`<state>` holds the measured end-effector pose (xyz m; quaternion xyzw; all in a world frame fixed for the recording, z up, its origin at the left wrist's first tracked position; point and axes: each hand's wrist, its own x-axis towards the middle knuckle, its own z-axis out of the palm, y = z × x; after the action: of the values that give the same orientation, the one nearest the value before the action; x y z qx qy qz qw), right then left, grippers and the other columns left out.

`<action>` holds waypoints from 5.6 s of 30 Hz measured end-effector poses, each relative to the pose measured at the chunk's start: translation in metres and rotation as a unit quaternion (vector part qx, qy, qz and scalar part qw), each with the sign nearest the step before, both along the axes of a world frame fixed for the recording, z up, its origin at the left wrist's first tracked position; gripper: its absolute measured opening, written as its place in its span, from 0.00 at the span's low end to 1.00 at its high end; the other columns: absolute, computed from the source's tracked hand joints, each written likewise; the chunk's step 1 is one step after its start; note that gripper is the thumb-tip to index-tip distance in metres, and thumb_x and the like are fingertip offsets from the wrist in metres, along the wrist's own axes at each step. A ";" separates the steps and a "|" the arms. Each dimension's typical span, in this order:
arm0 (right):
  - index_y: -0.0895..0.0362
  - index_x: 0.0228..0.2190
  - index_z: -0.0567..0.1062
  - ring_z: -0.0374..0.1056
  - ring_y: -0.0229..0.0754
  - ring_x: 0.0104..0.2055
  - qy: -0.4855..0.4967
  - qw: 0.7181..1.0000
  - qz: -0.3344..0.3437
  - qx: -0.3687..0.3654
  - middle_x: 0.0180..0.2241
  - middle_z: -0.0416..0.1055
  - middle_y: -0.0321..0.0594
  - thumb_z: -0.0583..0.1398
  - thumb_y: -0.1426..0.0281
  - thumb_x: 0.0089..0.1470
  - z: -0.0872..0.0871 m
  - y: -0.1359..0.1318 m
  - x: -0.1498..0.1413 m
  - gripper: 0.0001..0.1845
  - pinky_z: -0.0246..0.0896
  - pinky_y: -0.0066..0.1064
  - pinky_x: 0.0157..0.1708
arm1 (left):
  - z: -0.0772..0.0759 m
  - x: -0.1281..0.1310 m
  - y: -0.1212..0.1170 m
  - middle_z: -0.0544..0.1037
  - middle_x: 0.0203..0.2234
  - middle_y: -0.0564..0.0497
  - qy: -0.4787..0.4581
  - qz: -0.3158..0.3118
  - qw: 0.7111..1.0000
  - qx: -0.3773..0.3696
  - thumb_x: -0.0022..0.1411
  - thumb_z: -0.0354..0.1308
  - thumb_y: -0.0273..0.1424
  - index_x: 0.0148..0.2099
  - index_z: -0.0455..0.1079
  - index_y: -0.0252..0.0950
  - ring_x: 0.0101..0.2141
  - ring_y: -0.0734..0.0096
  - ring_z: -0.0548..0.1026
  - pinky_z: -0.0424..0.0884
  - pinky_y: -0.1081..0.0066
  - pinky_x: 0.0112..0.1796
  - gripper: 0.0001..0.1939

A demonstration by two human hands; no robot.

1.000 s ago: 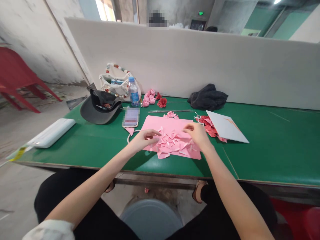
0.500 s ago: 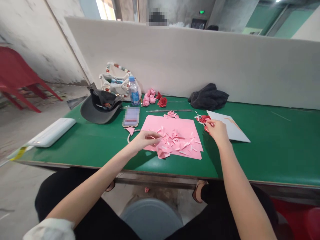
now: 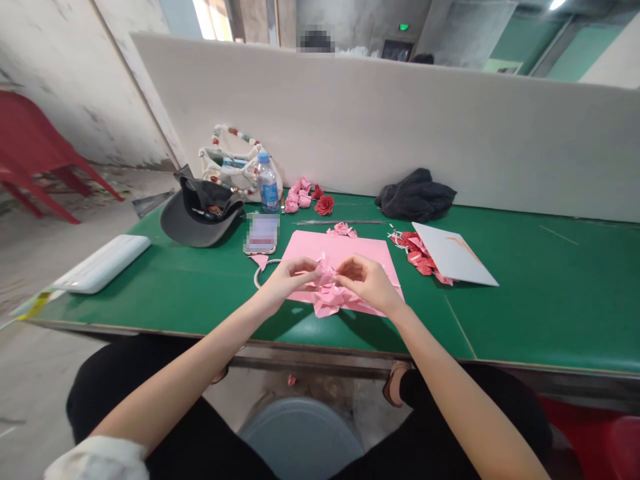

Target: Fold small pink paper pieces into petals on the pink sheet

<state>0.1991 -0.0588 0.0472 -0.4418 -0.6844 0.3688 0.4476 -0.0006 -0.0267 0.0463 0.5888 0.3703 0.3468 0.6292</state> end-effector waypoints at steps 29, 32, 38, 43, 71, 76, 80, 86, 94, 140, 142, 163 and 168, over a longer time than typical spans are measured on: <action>0.54 0.30 0.78 0.72 0.43 0.35 -0.111 0.988 -0.040 0.102 0.32 0.77 0.40 0.61 0.69 0.52 -0.017 0.005 -0.008 0.04 0.65 0.34 0.38 | -0.020 0.007 -0.002 0.80 0.30 0.44 0.000 -0.016 0.997 -0.072 0.51 0.66 0.39 0.38 0.73 0.30 0.35 0.65 0.79 0.75 0.68 0.38 0.18; 0.54 0.29 0.77 0.72 0.42 0.34 -0.110 0.986 -0.058 0.109 0.30 0.76 0.40 0.61 0.70 0.51 -0.019 0.005 -0.010 0.03 0.65 0.33 0.36 | -0.021 0.007 -0.002 0.80 0.30 0.44 -0.007 -0.012 0.996 -0.090 0.50 0.67 0.39 0.39 0.73 0.29 0.33 0.67 0.79 0.75 0.70 0.37 0.19; 0.55 0.28 0.76 0.71 0.43 0.35 -0.151 0.976 -0.060 0.147 0.31 0.75 0.40 0.59 0.72 0.53 -0.021 0.004 -0.012 0.05 0.64 0.34 0.37 | -0.018 0.009 -0.002 0.80 0.28 0.45 0.011 -0.016 0.994 -0.106 0.49 0.66 0.41 0.37 0.73 0.28 0.30 0.68 0.78 0.74 0.68 0.37 0.20; 0.54 0.30 0.76 0.71 0.43 0.36 -0.172 0.973 -0.039 0.151 0.33 0.76 0.41 0.57 0.71 0.56 -0.020 0.005 -0.011 0.07 0.64 0.34 0.38 | -0.016 0.008 -0.002 0.80 0.29 0.46 0.018 -0.015 0.997 -0.071 0.49 0.66 0.41 0.38 0.74 0.29 0.31 0.67 0.78 0.74 0.67 0.38 0.20; 0.55 0.29 0.74 0.70 0.39 0.36 -0.027 0.991 -0.092 0.090 0.36 0.70 0.40 0.61 0.66 0.52 -0.028 0.008 -0.015 0.06 0.68 0.33 0.39 | -0.019 0.010 -0.001 0.80 0.28 0.48 0.004 0.003 0.999 -0.034 0.48 0.67 0.40 0.35 0.74 0.30 0.32 0.66 0.78 0.74 0.68 0.36 0.18; 0.55 0.28 0.75 0.69 0.42 0.40 -0.084 0.985 -0.083 0.125 0.35 0.72 0.41 0.60 0.69 0.54 -0.026 0.008 -0.012 0.05 0.65 0.34 0.41 | -0.021 0.011 0.001 0.79 0.27 0.48 0.003 0.002 1.000 -0.020 0.47 0.67 0.41 0.34 0.74 0.29 0.31 0.66 0.78 0.74 0.68 0.36 0.19; 0.55 0.28 0.76 0.70 0.42 0.38 -0.093 0.985 -0.073 0.122 0.34 0.73 0.41 0.60 0.70 0.54 -0.026 0.007 -0.012 0.06 0.65 0.36 0.41 | -0.023 0.012 0.000 0.78 0.25 0.49 0.009 0.007 1.000 -0.012 0.46 0.67 0.41 0.33 0.73 0.30 0.31 0.65 0.78 0.75 0.68 0.34 0.19; 0.55 0.27 0.77 0.71 0.42 0.39 -0.107 0.985 -0.058 0.121 0.35 0.73 0.41 0.59 0.71 0.54 -0.023 0.007 -0.012 0.07 0.65 0.34 0.42 | -0.026 0.012 0.000 0.78 0.26 0.49 0.017 0.002 1.000 0.010 0.48 0.66 0.41 0.32 0.73 0.31 0.32 0.64 0.78 0.75 0.68 0.35 0.17; 0.57 0.27 0.77 0.71 0.40 0.38 -0.124 0.983 -0.043 0.131 0.34 0.74 0.42 0.59 0.75 0.52 -0.019 0.007 -0.009 0.06 0.65 0.32 0.41 | -0.029 0.012 0.002 0.78 0.25 0.48 0.025 -0.006 0.999 0.019 0.49 0.65 0.41 0.32 0.72 0.30 0.32 0.63 0.78 0.75 0.67 0.35 0.17; 0.56 0.27 0.78 0.71 0.40 0.36 -0.103 0.988 -0.033 0.111 0.32 0.75 0.40 0.58 0.74 0.53 -0.016 0.007 -0.009 0.08 0.66 0.32 0.38 | -0.020 0.013 -0.004 0.79 0.26 0.48 0.003 0.010 1.000 -0.007 0.47 0.67 0.40 0.32 0.73 0.30 0.34 0.60 0.79 0.76 0.68 0.34 0.17; 0.56 0.28 0.78 0.71 0.40 0.36 -0.105 0.988 -0.032 0.106 0.33 0.75 0.40 0.59 0.74 0.53 -0.017 0.007 -0.008 0.07 0.66 0.32 0.39 | -0.020 0.012 -0.005 0.79 0.27 0.47 0.006 0.010 1.000 -0.005 0.47 0.67 0.40 0.32 0.73 0.30 0.34 0.60 0.79 0.76 0.67 0.34 0.17; 0.56 0.29 0.77 0.71 0.41 0.38 -0.165 0.977 -0.005 0.132 0.34 0.75 0.40 0.59 0.74 0.54 -0.013 0.007 -0.007 0.07 0.64 0.33 0.40 | -0.021 0.013 -0.005 0.79 0.24 0.47 0.019 0.009 1.000 -0.021 0.48 0.66 0.40 0.31 0.74 0.30 0.32 0.62 0.79 0.77 0.67 0.33 0.16; 0.56 0.28 0.77 0.71 0.41 0.38 -0.162 0.978 0.002 0.132 0.34 0.75 0.41 0.57 0.74 0.54 -0.014 0.008 -0.006 0.08 0.64 0.34 0.41 | -0.021 0.013 -0.005 0.79 0.24 0.47 0.019 0.010 0.999 -0.025 0.48 0.66 0.40 0.32 0.74 0.30 0.32 0.61 0.79 0.77 0.66 0.33 0.17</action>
<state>0.1930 -0.0510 0.0334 -0.4319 -0.7913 0.1994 0.3841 0.0125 -0.0318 0.0252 0.5756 0.3967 0.3329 0.6329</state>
